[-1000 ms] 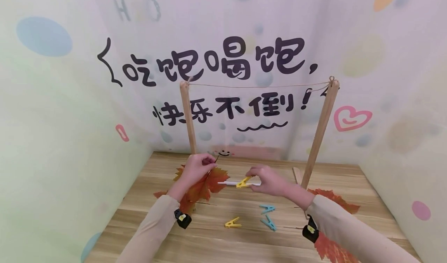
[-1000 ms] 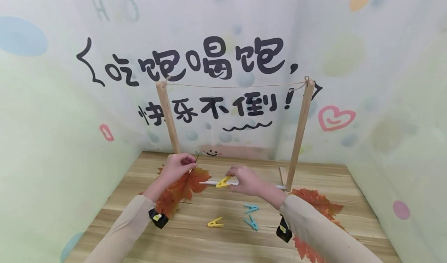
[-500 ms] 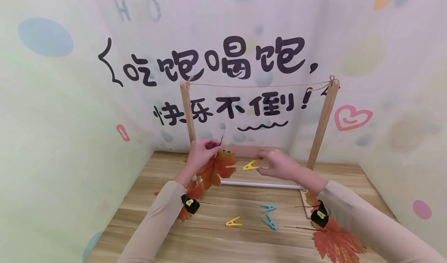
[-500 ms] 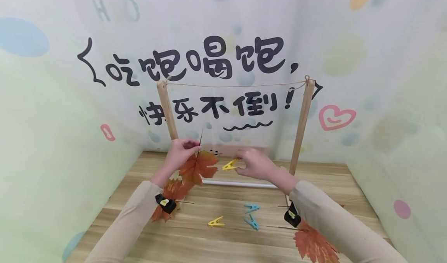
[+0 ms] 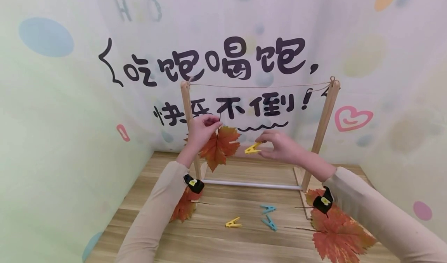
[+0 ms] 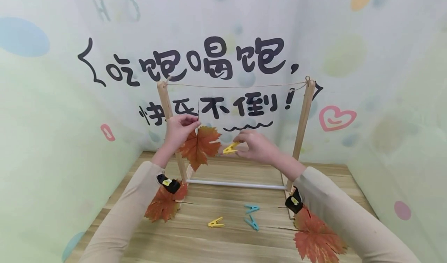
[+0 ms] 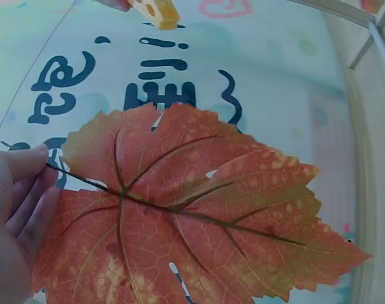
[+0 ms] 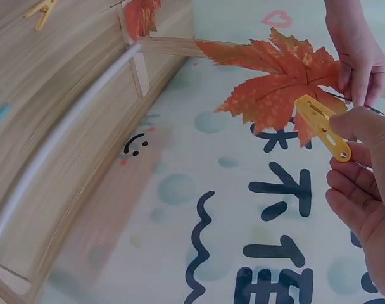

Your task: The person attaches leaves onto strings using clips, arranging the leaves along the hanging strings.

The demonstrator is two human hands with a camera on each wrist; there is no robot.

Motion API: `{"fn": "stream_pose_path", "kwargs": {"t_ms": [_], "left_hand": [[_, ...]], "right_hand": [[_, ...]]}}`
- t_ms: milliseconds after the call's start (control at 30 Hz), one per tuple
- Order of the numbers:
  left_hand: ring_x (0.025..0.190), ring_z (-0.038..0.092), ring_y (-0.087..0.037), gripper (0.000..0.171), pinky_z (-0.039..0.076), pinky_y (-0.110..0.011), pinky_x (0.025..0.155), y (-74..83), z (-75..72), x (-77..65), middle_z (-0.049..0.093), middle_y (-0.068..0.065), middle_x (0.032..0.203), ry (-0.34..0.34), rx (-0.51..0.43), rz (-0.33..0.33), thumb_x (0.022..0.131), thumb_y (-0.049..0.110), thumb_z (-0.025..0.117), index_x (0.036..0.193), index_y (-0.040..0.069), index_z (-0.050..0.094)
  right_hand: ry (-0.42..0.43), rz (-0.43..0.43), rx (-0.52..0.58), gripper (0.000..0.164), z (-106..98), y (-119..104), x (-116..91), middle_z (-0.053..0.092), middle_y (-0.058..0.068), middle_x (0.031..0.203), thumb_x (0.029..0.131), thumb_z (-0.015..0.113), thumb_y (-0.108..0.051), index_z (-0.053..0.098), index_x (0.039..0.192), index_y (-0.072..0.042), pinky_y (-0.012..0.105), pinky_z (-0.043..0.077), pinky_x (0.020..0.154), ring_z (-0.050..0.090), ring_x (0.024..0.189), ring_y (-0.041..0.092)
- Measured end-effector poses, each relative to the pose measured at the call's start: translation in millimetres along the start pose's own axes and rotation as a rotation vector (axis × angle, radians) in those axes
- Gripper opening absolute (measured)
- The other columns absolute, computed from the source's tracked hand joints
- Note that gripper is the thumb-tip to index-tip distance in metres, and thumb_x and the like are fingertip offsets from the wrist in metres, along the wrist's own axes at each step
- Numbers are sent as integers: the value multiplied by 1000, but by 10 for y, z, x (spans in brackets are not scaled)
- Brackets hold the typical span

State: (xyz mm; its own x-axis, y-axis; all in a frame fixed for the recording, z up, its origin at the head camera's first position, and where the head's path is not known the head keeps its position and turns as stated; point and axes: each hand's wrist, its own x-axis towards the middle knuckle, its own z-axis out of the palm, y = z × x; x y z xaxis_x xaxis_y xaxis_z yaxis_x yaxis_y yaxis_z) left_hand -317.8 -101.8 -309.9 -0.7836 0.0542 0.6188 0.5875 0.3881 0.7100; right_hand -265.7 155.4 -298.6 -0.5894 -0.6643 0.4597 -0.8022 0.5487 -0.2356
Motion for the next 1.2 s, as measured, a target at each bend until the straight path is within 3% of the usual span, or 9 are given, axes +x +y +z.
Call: {"fn": "stream_pose_path", "kwargs": {"t_ms": [267,433,767,1067,1200], "left_hand": [[68,61,-18,14,52,-23,66,88,-2,167,68,-12,81,122,17,-34,76,9,73,87,0,70],[69,62,-19,16,52,-26,66,133,5,244,69,-11,82,174,66,-17,77,12,73,88,1,70],[70,63,-21,16,50,-25,63,153,-19,334,69,-14,83,207,46,-57,78,11,71,88,-1,70],[71,64,-20,17,51,-26,64,138,-30,364,69,-12,85,209,72,-84,79,13,71,90,0,70],[72,63,-20,18,51,-27,65,134,-27,366,69,-12,85,208,71,-86,79,14,70,90,0,70]], "right_hand": [[11,19,-16,26,-88,-8,137,64,8,87,69,76,-5,65,92,1,33,50,72,58,80,19],[56,-5,-26,25,-188,-20,247,64,9,84,68,76,-3,65,91,1,34,51,70,58,77,19],[86,-17,-60,24,-379,-64,466,62,9,86,72,73,-4,64,93,1,34,49,71,56,80,20],[119,29,-53,25,-523,-186,734,64,11,91,77,70,-6,64,100,3,33,48,72,56,80,20],[174,59,-23,28,-567,-238,838,62,13,95,79,69,-8,63,104,3,33,49,78,57,85,22]]}}
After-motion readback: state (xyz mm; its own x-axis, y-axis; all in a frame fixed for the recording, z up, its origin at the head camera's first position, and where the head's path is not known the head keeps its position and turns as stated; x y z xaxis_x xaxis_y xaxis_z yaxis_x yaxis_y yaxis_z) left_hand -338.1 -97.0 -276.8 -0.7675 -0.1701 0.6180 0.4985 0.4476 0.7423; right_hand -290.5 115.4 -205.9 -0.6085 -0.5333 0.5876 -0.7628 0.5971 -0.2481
